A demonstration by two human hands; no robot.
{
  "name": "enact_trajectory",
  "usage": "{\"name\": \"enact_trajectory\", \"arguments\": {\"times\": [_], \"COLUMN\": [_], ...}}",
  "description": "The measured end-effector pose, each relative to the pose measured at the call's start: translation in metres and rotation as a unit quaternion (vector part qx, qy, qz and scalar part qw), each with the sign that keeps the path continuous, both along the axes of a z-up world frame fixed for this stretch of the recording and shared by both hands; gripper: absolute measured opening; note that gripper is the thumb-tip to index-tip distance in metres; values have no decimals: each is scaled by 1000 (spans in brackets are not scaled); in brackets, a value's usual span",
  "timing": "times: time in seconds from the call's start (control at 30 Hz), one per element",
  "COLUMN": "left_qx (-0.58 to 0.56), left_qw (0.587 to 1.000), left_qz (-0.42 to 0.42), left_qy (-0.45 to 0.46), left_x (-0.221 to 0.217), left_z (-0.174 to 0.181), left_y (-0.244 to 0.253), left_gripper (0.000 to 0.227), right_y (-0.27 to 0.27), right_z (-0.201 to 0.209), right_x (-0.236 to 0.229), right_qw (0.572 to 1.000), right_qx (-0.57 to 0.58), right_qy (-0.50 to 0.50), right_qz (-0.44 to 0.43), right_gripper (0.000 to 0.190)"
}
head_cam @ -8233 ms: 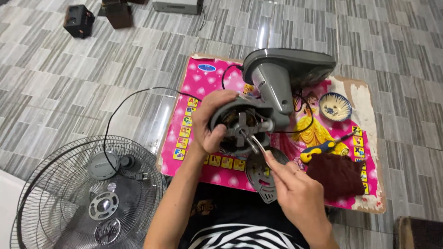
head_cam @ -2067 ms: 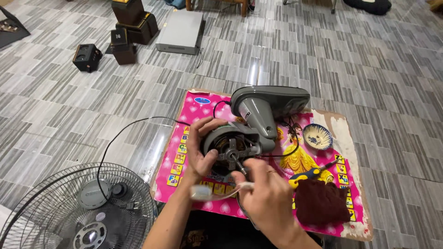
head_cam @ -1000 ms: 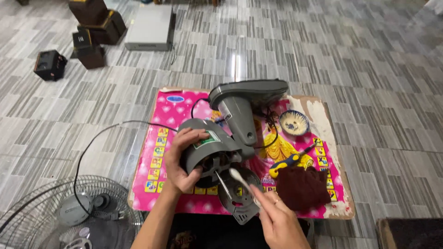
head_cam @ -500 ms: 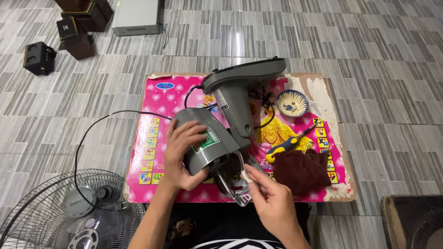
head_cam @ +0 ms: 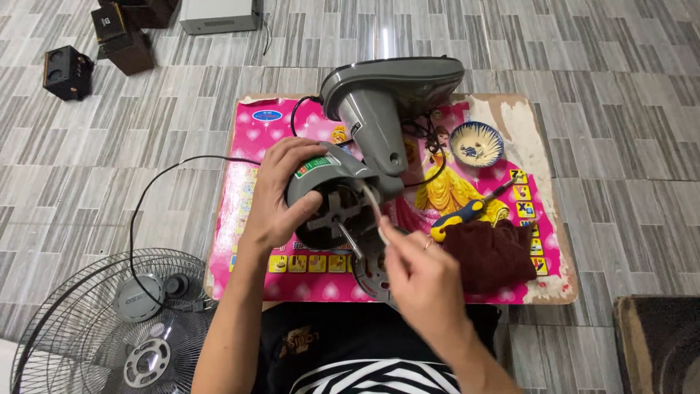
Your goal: Disassembling the motor housing of an electric fan using a screwdriver.
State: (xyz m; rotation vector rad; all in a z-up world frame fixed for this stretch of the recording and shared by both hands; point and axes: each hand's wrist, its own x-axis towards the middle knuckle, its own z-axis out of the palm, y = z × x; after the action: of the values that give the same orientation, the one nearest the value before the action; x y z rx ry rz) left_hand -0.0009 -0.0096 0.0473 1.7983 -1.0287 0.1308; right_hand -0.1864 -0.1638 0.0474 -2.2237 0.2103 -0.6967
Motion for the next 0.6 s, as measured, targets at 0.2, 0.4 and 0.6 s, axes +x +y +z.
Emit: {"name": "enact_trajectory", "arguments": {"times": [0.2,0.4,0.6], "left_qx": [6,-22,-20], "left_qw": [1000,999,999], "left_qz": [-13,-19,-20], "left_qy": [-13,-14,-23], "left_x": [0,-3,-5], "left_z": [-3,-8,-9], "left_y": [1,7,6], "left_gripper": [70,73,77], "right_y": [-7,-5,-9], "right_z": [27,34,49], "right_x": [18,-5,2], "right_qw": [996,996,994], "right_qx": [-67,-63,-76], "right_qy": [31,52,61], "right_qz": [52,24,50], "right_gripper": [32,37,36]}}
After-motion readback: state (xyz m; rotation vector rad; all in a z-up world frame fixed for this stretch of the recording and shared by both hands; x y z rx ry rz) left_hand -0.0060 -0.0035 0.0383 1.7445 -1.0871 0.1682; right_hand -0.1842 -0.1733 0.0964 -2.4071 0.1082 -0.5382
